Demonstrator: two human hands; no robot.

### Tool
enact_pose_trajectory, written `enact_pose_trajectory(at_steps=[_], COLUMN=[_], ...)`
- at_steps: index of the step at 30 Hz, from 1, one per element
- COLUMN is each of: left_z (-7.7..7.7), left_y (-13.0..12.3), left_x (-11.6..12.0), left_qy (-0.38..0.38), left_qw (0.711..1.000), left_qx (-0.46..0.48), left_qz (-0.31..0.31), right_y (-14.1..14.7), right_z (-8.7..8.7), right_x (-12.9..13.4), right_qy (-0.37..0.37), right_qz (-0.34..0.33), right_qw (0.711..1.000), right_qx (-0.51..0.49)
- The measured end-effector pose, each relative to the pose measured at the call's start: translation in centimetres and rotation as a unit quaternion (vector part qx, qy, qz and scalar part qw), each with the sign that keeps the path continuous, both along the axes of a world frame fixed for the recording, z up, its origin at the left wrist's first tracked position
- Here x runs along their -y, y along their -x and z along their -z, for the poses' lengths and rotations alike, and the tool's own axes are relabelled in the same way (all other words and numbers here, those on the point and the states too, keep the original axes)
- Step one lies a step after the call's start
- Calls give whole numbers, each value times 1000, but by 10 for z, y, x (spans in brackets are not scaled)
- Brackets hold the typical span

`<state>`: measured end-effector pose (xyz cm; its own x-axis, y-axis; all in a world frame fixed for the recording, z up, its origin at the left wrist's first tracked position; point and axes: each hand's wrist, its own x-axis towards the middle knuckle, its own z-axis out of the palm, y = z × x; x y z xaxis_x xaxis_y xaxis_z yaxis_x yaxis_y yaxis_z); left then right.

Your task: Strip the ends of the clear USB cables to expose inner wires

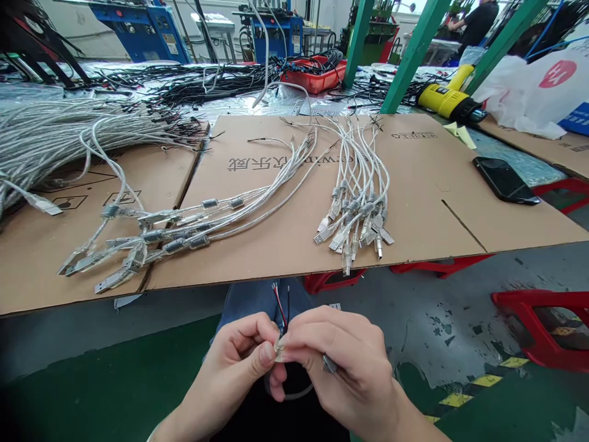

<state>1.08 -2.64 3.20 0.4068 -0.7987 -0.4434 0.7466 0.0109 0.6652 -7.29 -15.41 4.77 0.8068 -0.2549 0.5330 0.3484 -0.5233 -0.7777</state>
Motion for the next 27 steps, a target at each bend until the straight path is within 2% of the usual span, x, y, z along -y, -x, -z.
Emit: enact_pose_trajectory(at_steps=[5,12,21,27], left_z=[4,2,1,7], left_y=[0,-1,-1,3], left_x=[-1,-4,-8,-3], left_qy=[-11,-33,-52,21], left_qw=[1000,997,995,997], left_qx=[0,24,62,-4], left_qz=[16,64,53,77], right_y=[-2,1,1,-2], right_z=[3,7,4,5], right_x=[1,5,0,4], right_qy=[-5,-10,-12,-38], right_qz=[8,-32,-35,-74], right_qw=[1000,998,994,988], right_qx=[-14,-50,-105,-127])
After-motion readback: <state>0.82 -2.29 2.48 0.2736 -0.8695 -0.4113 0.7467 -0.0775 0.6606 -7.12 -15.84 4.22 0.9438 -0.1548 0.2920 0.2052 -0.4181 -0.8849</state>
